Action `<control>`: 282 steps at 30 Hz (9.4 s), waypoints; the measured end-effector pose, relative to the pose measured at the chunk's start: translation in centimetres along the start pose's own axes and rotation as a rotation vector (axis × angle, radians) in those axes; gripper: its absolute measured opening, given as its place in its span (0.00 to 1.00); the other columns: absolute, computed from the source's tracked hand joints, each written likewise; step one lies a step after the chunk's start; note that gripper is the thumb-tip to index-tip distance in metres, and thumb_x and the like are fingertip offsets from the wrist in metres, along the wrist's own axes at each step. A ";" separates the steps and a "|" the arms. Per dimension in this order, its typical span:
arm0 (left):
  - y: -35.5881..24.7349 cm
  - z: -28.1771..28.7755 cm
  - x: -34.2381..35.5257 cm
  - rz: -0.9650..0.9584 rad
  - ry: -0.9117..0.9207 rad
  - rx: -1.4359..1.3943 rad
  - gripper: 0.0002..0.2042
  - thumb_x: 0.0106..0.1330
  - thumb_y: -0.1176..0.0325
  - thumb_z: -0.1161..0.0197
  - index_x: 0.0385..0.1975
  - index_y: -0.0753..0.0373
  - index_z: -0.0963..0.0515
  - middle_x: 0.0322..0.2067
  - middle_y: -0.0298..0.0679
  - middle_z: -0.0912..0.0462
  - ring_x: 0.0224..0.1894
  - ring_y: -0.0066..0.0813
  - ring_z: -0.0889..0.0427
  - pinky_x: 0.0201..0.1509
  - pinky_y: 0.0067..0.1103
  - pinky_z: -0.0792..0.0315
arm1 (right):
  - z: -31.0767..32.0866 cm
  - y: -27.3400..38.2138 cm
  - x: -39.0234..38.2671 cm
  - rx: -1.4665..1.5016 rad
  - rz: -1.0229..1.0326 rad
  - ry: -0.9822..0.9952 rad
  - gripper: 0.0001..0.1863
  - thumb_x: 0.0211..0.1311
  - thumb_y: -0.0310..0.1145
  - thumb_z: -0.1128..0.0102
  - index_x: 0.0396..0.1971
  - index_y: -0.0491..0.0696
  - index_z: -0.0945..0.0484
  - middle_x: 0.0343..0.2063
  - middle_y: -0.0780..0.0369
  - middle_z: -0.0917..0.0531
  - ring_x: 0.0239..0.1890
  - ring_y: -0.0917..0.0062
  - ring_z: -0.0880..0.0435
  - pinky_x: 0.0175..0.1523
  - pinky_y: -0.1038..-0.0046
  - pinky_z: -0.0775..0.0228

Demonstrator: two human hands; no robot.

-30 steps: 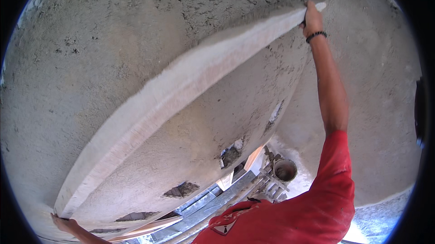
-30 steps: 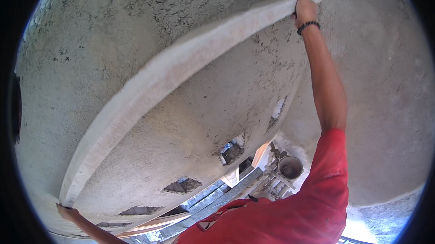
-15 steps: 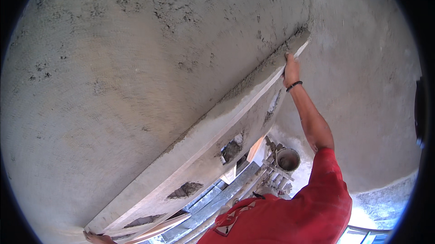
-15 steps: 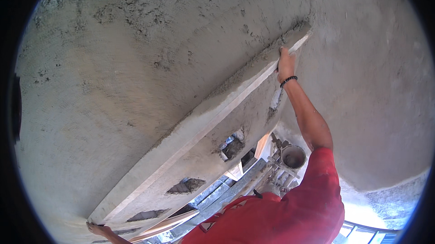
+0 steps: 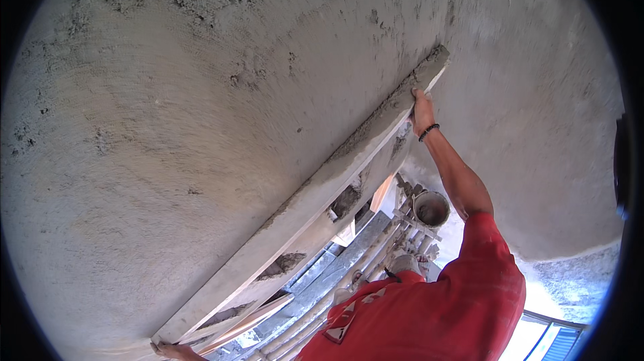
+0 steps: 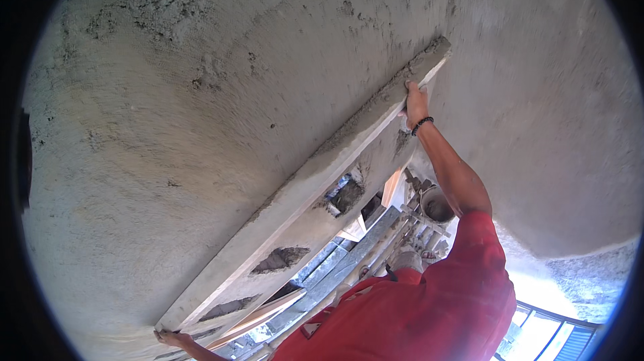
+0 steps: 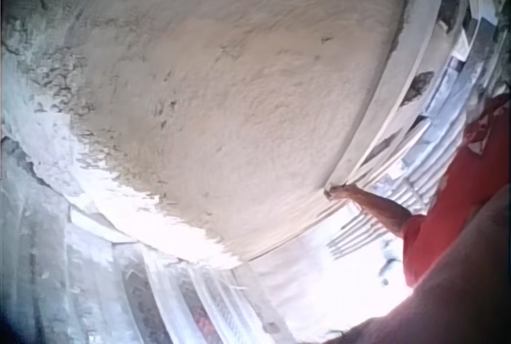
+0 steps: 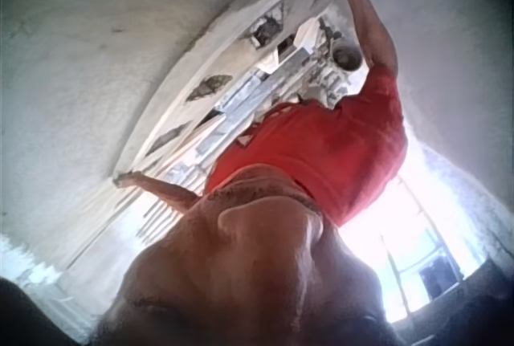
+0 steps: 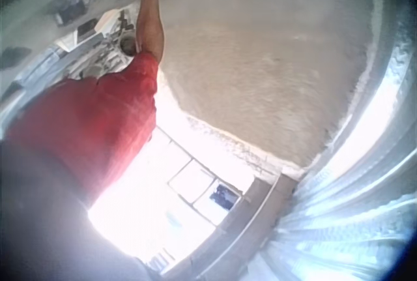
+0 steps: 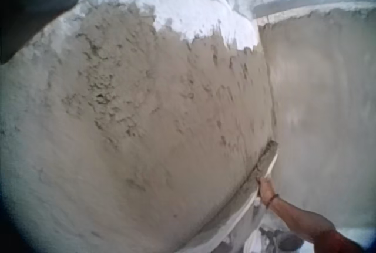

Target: The person levels wet plaster on a wall using a wooden straightedge and applies additional plaster from a bucket using a trowel.

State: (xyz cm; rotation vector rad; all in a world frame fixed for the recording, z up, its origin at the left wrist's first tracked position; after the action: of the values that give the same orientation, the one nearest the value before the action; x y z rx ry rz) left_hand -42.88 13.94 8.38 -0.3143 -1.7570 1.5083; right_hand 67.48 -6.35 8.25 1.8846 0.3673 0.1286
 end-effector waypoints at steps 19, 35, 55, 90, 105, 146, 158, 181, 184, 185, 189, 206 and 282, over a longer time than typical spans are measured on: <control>1.6 0.2 0.8 -0.516 -0.024 1.083 0.31 0.65 0.45 0.67 0.49 0.68 0.30 0.48 0.60 0.28 0.61 0.62 0.44 0.63 0.49 0.50 | 2.6 -11.1 -0.5 0.319 -0.165 0.071 0.19 0.62 0.39 0.48 0.49 0.44 0.32 0.46 0.56 0.23 0.47 0.65 0.22 0.49 0.57 0.28; 6.3 -0.8 -5.0 -0.088 0.121 0.588 0.24 0.64 0.54 0.57 0.48 0.68 0.28 0.47 0.53 0.25 0.46 0.45 0.24 0.50 0.34 0.28 | 13.1 -22.4 -2.0 0.344 -0.261 -0.115 0.16 0.60 0.34 0.44 0.48 0.54 0.33 0.40 0.65 0.21 0.39 0.75 0.19 0.37 0.68 0.24; 8.7 -3.1 -7.2 0.440 0.016 -0.229 0.21 0.55 0.54 0.49 0.45 0.60 0.27 0.44 0.39 0.25 0.43 0.39 0.24 0.40 0.30 0.28 | 9.7 -30.6 4.3 0.497 -0.320 -0.171 0.19 0.57 0.32 0.42 0.50 0.47 0.29 0.42 0.60 0.20 0.41 0.69 0.19 0.45 0.66 0.25; 10.2 -1.8 -1.7 -0.624 0.048 0.792 0.14 0.45 0.70 0.41 0.28 0.77 0.26 0.30 0.60 0.24 0.33 0.60 0.24 0.39 0.44 0.28 | 1.0 0.6 1.6 0.371 0.252 0.249 0.19 0.61 0.34 0.48 0.52 0.48 0.37 0.46 0.61 0.27 0.48 0.73 0.25 0.48 0.66 0.29; 9.9 -3.5 -8.9 -0.991 -0.068 0.812 0.11 0.38 0.71 0.37 0.22 0.70 0.25 0.23 0.54 0.24 0.24 0.58 0.25 0.30 0.43 0.28 | 0.0 11.9 0.0 0.263 0.543 0.181 0.15 0.62 0.39 0.46 0.43 0.46 0.33 0.38 0.63 0.24 0.40 0.78 0.22 0.40 0.73 0.27; 5.8 -0.5 -1.6 0.473 -0.013 -0.691 0.18 0.68 0.56 0.51 0.49 0.62 0.30 0.48 0.42 0.23 0.46 0.34 0.21 0.44 0.28 0.24 | -8.6 28.1 -7.7 0.165 0.867 0.130 0.26 0.57 0.48 0.41 0.34 0.34 0.26 0.30 0.58 0.22 0.27 0.77 0.22 0.26 0.77 0.26; 0.1 3.7 7.5 -0.005 0.014 -0.305 0.25 0.65 0.58 0.43 0.57 0.66 0.36 0.52 0.47 0.30 0.56 0.41 0.30 0.53 0.34 0.26 | -8.7 28.8 -7.9 0.251 0.774 0.127 0.25 0.56 0.43 0.40 0.40 0.33 0.25 0.38 0.55 0.21 0.36 0.72 0.20 0.33 0.70 0.21; 6.6 0.7 -9.5 0.362 -0.020 -0.701 0.19 0.56 0.62 0.41 0.45 0.67 0.27 0.43 0.46 0.22 0.44 0.42 0.23 0.46 0.36 0.26 | 10.2 -2.3 -7.8 0.306 0.214 0.202 0.15 0.59 0.29 0.47 0.46 0.47 0.35 0.39 0.62 0.25 0.37 0.72 0.19 0.35 0.67 0.20; 7.8 1.2 -11.3 0.420 -0.014 -0.777 0.18 0.55 0.63 0.41 0.44 0.67 0.26 0.42 0.46 0.21 0.42 0.42 0.22 0.46 0.36 0.26 | 12.2 -5.7 -8.1 0.398 0.171 0.192 0.18 0.56 0.29 0.45 0.46 0.47 0.38 0.38 0.60 0.26 0.37 0.69 0.20 0.35 0.63 0.20; 8.1 1.2 -11.9 0.439 -0.009 -0.802 0.18 0.55 0.63 0.40 0.43 0.67 0.26 0.42 0.46 0.21 0.42 0.42 0.22 0.45 0.36 0.26 | 13.3 -6.9 -7.8 0.406 0.142 0.168 0.17 0.57 0.29 0.46 0.46 0.47 0.37 0.38 0.60 0.26 0.38 0.70 0.20 0.36 0.64 0.20; 9.2 0.6 -14.6 0.529 0.033 -0.890 0.17 0.54 0.64 0.40 0.41 0.67 0.25 0.40 0.46 0.20 0.40 0.42 0.21 0.44 0.36 0.26 | 16.6 -10.4 -7.9 0.426 0.093 0.211 0.17 0.60 0.29 0.50 0.49 0.46 0.35 0.43 0.60 0.23 0.42 0.70 0.20 0.41 0.63 0.21; 12.4 -5.6 -33.2 0.759 0.406 -1.087 0.31 0.59 0.60 0.40 0.58 0.75 0.39 0.54 0.53 0.29 0.59 0.48 0.33 0.67 0.44 0.43 | 30.3 -25.0 -11.3 0.413 -0.226 0.000 0.16 0.63 0.36 0.48 0.49 0.50 0.31 0.43 0.61 0.22 0.47 0.69 0.23 0.49 0.60 0.27; -26.2 -34.0 -78.9 0.097 1.390 -1.327 0.38 0.55 0.44 0.37 0.57 0.69 0.38 0.48 0.50 0.31 0.49 0.47 0.33 0.56 0.39 0.43 | 53.8 -53.8 -10.7 -0.094 -0.998 -0.135 0.31 0.64 0.55 0.53 0.52 0.41 0.33 0.42 0.48 0.23 0.41 0.56 0.20 0.43 0.52 0.23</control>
State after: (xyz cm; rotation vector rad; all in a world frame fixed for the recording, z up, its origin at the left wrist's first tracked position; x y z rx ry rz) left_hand 40.50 -18.56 0.91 -1.5998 -1.1758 -0.2588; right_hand 61.62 -42.21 -59.39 1.4201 1.1289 -0.6337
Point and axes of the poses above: each hand's wrist, its own x-axis towards the middle knuckle, its own z-axis out of the back of the hand, y = z × x, the point moved 9 cm from there along x, towards the middle knuckle
